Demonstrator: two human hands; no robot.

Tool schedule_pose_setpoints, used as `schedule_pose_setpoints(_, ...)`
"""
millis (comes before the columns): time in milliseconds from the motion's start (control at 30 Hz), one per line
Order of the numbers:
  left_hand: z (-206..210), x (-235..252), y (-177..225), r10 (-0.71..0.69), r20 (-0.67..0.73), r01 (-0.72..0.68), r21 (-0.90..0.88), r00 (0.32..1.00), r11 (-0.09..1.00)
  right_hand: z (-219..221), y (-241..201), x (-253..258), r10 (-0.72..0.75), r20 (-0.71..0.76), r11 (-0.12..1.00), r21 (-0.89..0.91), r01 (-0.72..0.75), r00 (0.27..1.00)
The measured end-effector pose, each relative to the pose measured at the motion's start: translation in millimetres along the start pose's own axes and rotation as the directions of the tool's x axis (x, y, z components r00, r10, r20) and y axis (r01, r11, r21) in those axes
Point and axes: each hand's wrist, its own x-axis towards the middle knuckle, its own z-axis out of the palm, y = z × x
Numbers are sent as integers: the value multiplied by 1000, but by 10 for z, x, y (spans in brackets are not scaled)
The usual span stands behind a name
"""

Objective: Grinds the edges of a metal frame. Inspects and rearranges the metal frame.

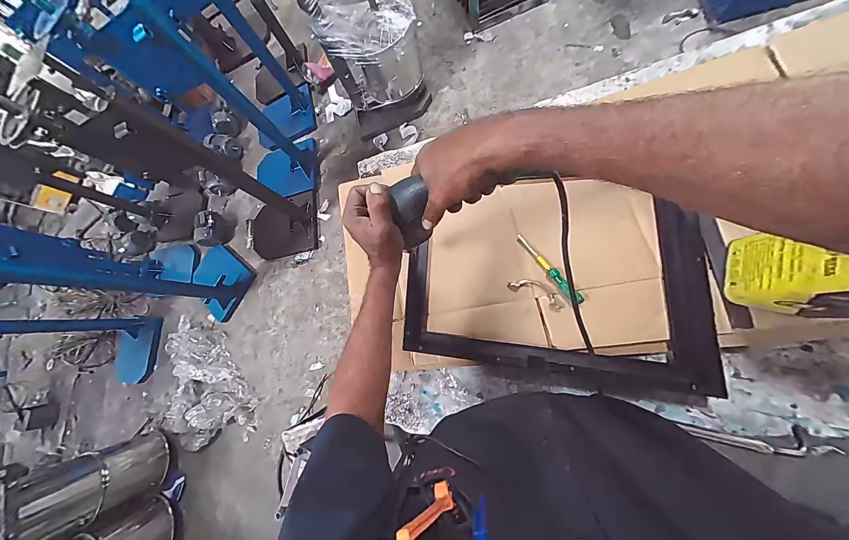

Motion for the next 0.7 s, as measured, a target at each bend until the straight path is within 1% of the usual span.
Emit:
schedule_pose_setpoints(100, 6, 4, -10, 2, 6, -2, 23, 1000, 1000, 3, -1, -22, 9, -10, 1000, -3, -9, 1000)
schedule_pose_setpoints(300, -39, 1, -52, 10, 3, -10, -15, 1000, 1000, 34, -40, -7, 7, -19, 1000, -13, -7, 1000)
schedule_pose_setpoints(533, -55, -19, -88, 34, 12, -34, -18, 999, 999, 63, -5, 54, -15, -18, 1000, -6, 15, 1000)
schedule_pose_setpoints(700, -59, -25, -99, 19, 8, -19, -14, 1000, 1000, 62, -16, 45, -1, -12, 1000, 8, 1, 1000)
